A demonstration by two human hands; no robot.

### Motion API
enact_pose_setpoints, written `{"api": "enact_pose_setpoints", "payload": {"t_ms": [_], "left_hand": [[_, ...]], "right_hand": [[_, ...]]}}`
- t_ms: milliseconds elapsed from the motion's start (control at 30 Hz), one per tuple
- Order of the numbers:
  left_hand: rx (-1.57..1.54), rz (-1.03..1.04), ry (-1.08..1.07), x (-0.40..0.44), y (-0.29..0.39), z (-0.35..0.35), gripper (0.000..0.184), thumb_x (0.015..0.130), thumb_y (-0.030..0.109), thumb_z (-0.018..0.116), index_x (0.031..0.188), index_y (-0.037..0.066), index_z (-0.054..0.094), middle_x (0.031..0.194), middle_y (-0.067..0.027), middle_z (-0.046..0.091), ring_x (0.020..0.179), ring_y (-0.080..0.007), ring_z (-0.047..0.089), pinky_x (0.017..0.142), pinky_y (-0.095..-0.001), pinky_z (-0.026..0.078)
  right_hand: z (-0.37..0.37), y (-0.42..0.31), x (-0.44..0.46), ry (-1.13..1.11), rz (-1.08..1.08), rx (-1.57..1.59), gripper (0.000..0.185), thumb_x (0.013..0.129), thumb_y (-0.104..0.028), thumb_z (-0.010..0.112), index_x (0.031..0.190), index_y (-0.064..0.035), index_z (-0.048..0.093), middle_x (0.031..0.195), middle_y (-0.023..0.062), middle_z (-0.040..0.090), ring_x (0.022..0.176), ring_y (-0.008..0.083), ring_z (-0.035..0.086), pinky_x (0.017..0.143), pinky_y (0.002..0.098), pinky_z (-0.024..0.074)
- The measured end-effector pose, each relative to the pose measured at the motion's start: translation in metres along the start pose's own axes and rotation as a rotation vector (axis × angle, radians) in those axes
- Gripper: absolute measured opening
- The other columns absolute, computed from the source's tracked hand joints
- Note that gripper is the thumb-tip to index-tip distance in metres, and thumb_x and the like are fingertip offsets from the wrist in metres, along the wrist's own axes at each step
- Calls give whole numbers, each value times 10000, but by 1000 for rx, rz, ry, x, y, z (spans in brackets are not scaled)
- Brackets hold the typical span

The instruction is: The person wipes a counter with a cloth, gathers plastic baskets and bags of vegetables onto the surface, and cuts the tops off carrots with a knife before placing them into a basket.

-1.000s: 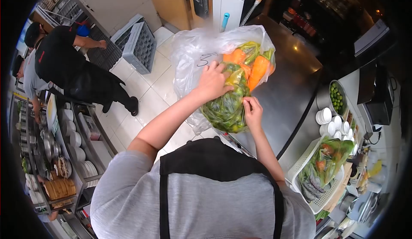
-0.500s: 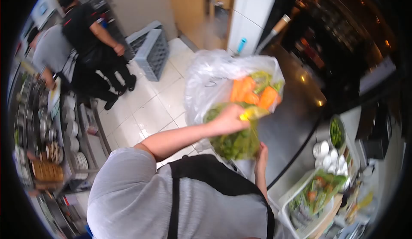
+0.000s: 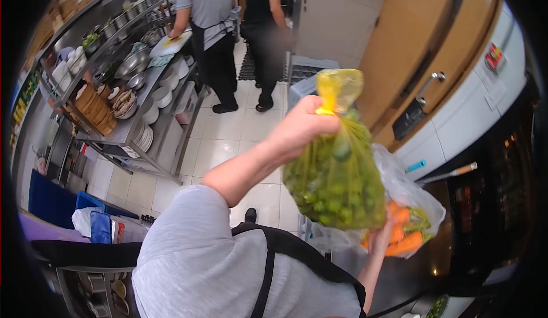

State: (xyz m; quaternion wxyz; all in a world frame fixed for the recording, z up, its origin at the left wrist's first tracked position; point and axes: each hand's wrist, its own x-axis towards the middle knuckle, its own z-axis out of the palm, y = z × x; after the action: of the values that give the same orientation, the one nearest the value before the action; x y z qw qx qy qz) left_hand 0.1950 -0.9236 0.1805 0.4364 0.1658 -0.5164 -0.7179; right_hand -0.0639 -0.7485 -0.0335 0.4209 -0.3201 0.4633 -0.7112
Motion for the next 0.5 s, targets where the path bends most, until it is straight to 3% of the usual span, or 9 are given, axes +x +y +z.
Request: {"api": "enact_pose_setpoints", "payload": {"t_ms": [33, 100, 200, 367, 500], "left_hand": [[37, -6, 31, 4, 1, -29, 159, 665, 22, 512, 811, -17, 560, 760, -35, 575, 672, -103, 543, 635, -230, 433], [32, -19, 169, 1, 12, -76, 149, 648, 14, 508, 789, -11, 551, 740, -33, 563, 670, -112, 540, 636, -240, 434], [147, -53, 371, 0, 13, -162, 132, 622, 15, 511, 751, 1, 539, 715, -32, 544, 658, -115, 528, 614, -240, 419], [248, -157, 584, -2, -2, -290, 90, 625, 37, 530, 706, 2, 545, 663, -25, 534, 588, -115, 502, 554, -244, 397], [437, -301, 799, -15, -45, -405, 100, 648, 55, 544, 736, 8, 550, 659, -26, 536, 562, -117, 499, 515, -258, 400]], "right_hand": [[17, 7, 16, -20, 2, 3, 590, 859, -499, 344, 1241, -48, 337, 1214, 108, 423, 1089, 242, 443, 884, 371, 387], [55, 25, 42, -114, 245, -106, 453, 880, -381, 406, 1189, -50, 392, 1099, 98, 506, 909, 190, 552, 768, 311, 452], [88, 66, 76, -84, 307, -284, 342, 876, -289, 457, 1124, -53, 446, 979, 81, 558, 780, 143, 578, 684, 259, 467], [117, 123, 135, -31, 357, -390, 236, 862, -231, 485, 1019, -61, 533, 871, 36, 590, 740, 95, 573, 624, 210, 457], [130, 135, 179, 30, 358, -437, 247, 850, -240, 503, 1014, -59, 540, 868, 38, 592, 742, 107, 572, 633, 224, 452]]}}
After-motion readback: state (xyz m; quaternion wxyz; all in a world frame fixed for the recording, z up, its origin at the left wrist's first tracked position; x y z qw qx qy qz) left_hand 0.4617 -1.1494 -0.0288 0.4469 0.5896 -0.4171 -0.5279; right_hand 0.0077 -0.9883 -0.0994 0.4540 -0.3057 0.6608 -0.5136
